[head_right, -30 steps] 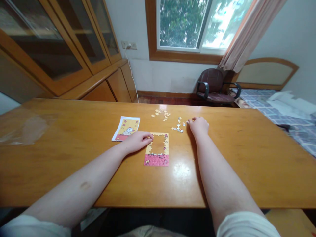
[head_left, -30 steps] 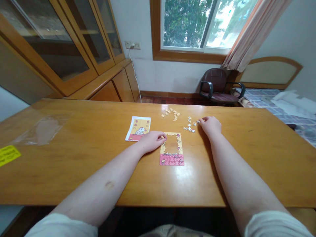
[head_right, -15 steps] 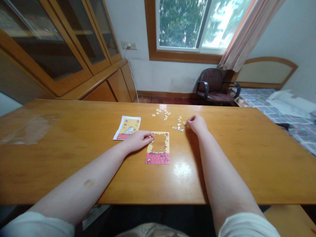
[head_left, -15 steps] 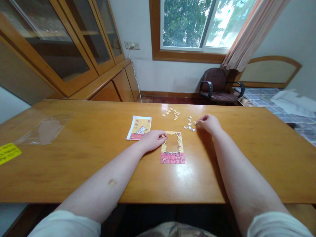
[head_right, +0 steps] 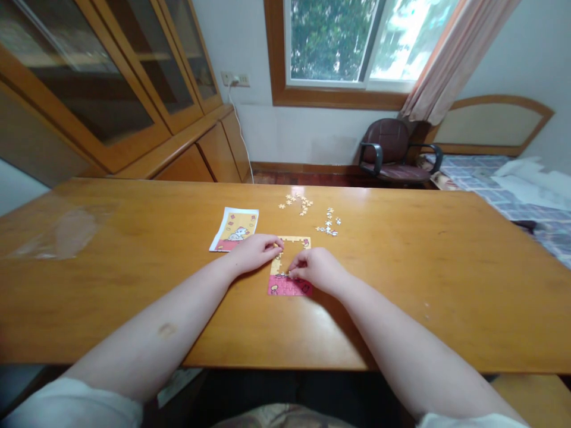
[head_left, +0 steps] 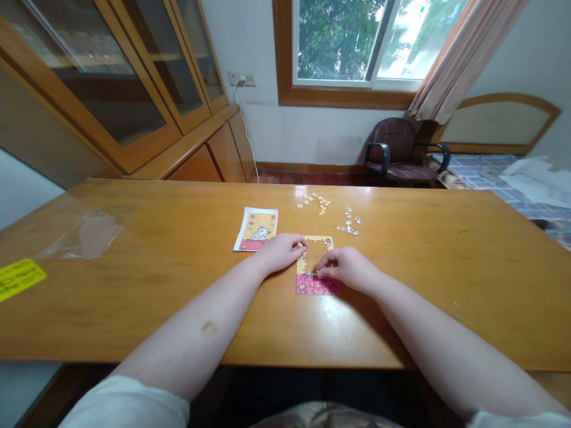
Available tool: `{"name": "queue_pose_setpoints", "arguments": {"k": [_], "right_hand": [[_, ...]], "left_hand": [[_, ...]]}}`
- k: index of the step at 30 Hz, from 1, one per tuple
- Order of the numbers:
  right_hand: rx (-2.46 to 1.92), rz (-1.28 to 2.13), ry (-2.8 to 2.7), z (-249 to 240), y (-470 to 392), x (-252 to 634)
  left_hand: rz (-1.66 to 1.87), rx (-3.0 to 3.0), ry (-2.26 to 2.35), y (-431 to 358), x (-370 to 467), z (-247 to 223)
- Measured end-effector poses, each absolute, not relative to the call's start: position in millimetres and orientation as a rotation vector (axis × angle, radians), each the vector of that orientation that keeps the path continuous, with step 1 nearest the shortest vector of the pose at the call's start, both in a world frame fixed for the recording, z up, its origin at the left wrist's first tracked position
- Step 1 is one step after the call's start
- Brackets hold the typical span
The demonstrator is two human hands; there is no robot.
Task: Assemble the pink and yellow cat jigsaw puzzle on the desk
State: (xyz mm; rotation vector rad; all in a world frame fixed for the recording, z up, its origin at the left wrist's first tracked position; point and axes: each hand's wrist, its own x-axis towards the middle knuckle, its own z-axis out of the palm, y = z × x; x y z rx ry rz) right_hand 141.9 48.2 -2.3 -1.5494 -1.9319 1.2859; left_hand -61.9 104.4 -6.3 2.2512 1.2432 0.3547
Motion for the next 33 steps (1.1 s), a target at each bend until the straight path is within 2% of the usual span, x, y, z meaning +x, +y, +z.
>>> {"name": "queue_pose_setpoints", "arguments": {"k": [9, 24, 29, 33], "right_hand": [[-1.516, 1.061, -2.082, -11, 54, 138], [-1.520, 0.955, -2.159, -11, 53, 140], [-1.473, 0.736, -2.240, 0, 51, 143], [-1.420, 0.525, -2.524, 16, 43, 149]], "left_hand": [[0.354, 2.260, 1.251, 104, -61, -6], [0.349, 2.250, 1.248, 104, -62, -6], [0.348, 2.257, 1.241, 104, -62, -5], [0.345, 2.252, 1.244, 105, -62, -5]]}}
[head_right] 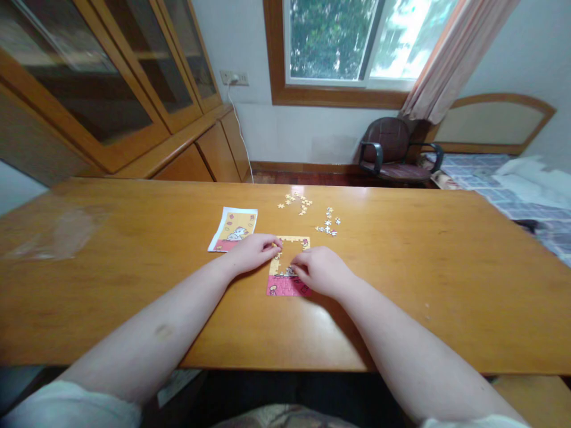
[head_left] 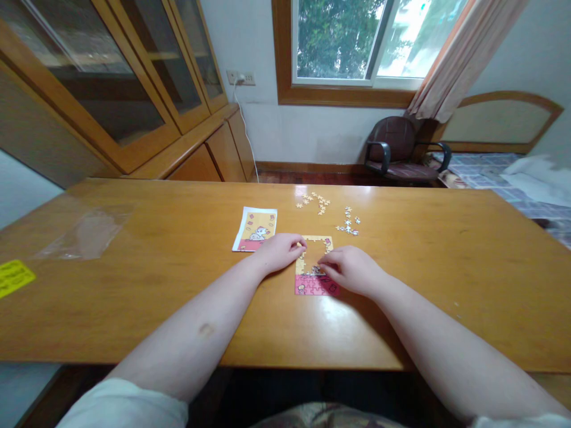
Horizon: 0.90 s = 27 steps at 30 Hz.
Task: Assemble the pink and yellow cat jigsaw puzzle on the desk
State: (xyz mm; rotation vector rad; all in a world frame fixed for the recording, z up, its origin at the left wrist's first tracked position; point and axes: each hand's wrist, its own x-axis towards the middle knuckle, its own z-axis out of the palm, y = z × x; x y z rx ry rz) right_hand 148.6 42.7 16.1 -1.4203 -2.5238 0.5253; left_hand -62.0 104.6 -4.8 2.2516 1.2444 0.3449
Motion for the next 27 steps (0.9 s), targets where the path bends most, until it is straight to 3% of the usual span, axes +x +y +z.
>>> {"name": "queue_pose_setpoints", "arguments": {"k": [9, 21, 27], "right_hand": [[-1.482, 0.441, -2.853, 32, 30, 143], [-1.438, 0.522, -2.614, 16, 44, 152], [-1.820, 0.034, -2.118, -6, 85, 188]], "left_hand": [[0.347, 2.260, 1.229, 103, -62, -3], [0.345, 2.268, 1.232, 104, -62, -5], [0.335, 2.242, 1.239, 104, -63, -5]]}}
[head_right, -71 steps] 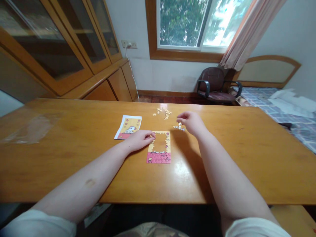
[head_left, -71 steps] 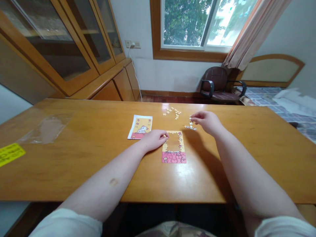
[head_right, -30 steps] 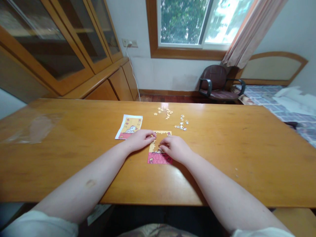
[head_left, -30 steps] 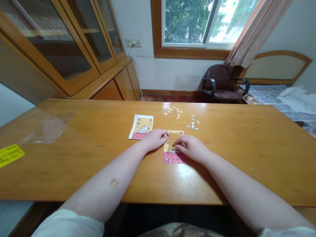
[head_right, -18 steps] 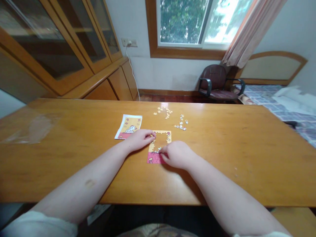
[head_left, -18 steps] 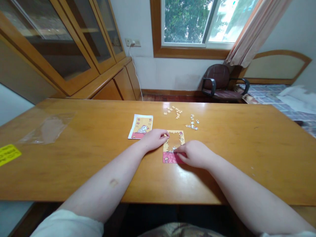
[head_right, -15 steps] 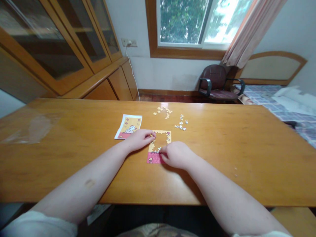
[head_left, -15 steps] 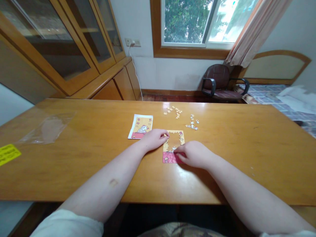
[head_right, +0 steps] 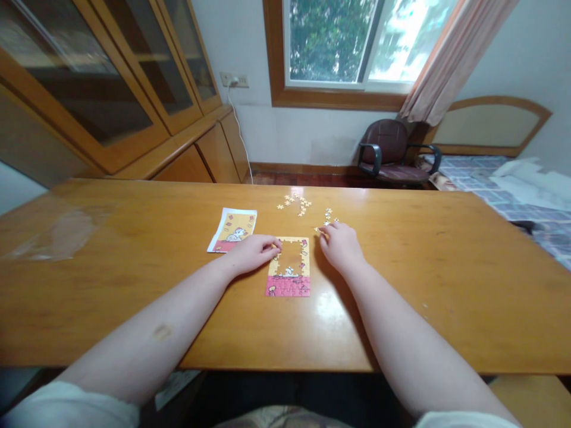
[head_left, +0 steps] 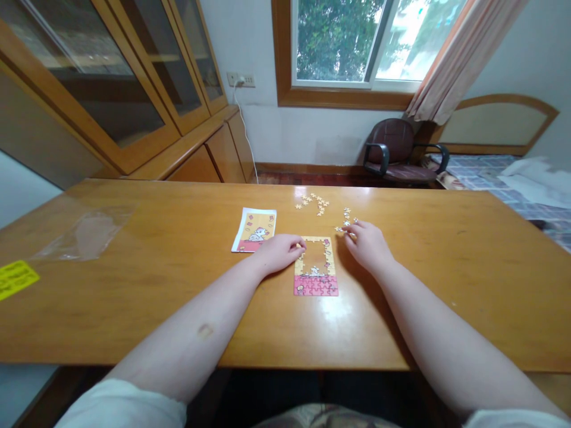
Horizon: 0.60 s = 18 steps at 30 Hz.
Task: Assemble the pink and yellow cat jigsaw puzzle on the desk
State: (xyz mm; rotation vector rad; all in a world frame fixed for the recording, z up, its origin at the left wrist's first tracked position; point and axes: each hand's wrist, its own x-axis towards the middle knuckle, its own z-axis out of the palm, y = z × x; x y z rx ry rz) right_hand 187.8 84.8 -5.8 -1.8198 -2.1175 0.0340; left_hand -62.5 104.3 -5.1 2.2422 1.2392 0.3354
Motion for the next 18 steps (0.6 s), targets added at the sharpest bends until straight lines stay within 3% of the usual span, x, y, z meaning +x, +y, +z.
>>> {"name": "queue_pose_setpoints", "arguments": {"k": [7, 18], "right_hand": [[-1.975, 0.044, -1.980, -31, 109, 195], [-2.022, 0.140, -2.053, -23, 106, 189]], "left_hand": [[0.358, 2.255, 1.229, 105, -63, -7], [0.342, 2.236, 1.253, 104, -63, -5]]}}
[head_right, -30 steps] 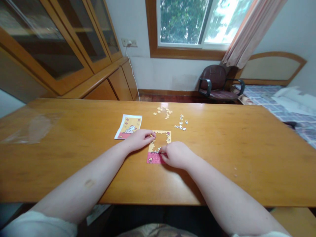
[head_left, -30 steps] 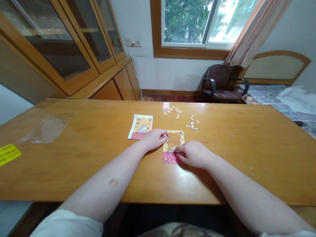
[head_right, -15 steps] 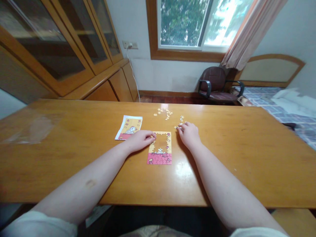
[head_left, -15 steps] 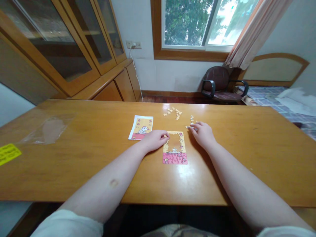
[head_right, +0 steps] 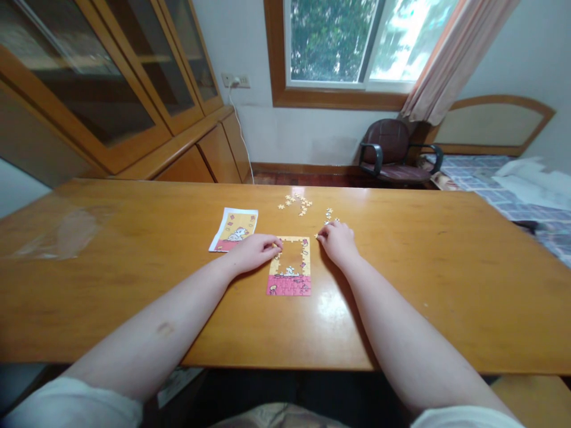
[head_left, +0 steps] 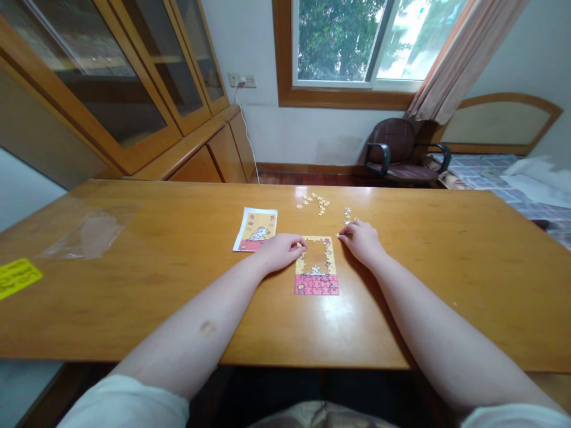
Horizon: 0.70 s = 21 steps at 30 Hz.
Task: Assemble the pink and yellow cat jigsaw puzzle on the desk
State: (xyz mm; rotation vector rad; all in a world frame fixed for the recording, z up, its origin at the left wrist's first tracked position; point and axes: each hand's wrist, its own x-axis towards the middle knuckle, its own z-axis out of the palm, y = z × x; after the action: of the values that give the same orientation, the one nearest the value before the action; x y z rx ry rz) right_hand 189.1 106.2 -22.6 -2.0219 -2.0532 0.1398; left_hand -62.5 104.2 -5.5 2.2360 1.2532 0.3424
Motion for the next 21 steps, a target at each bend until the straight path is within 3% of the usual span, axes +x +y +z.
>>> {"name": "queue_pose_setpoints", "arguments": {"k": [6, 14, 21], "right_hand": [[-1.881, 0.346, -2.040, -10, 94, 185], [-1.405, 1.053, -2.161, 1, 51, 141], [-1.324, 0.781, -2.263, -12, 44, 123]], "left_hand": [[0.347, 2.241, 1.239, 104, -63, -5], [0.351, 2.265, 1.237, 104, -62, -7], [0.352, 2.271, 1.242, 104, -61, -7]]}}
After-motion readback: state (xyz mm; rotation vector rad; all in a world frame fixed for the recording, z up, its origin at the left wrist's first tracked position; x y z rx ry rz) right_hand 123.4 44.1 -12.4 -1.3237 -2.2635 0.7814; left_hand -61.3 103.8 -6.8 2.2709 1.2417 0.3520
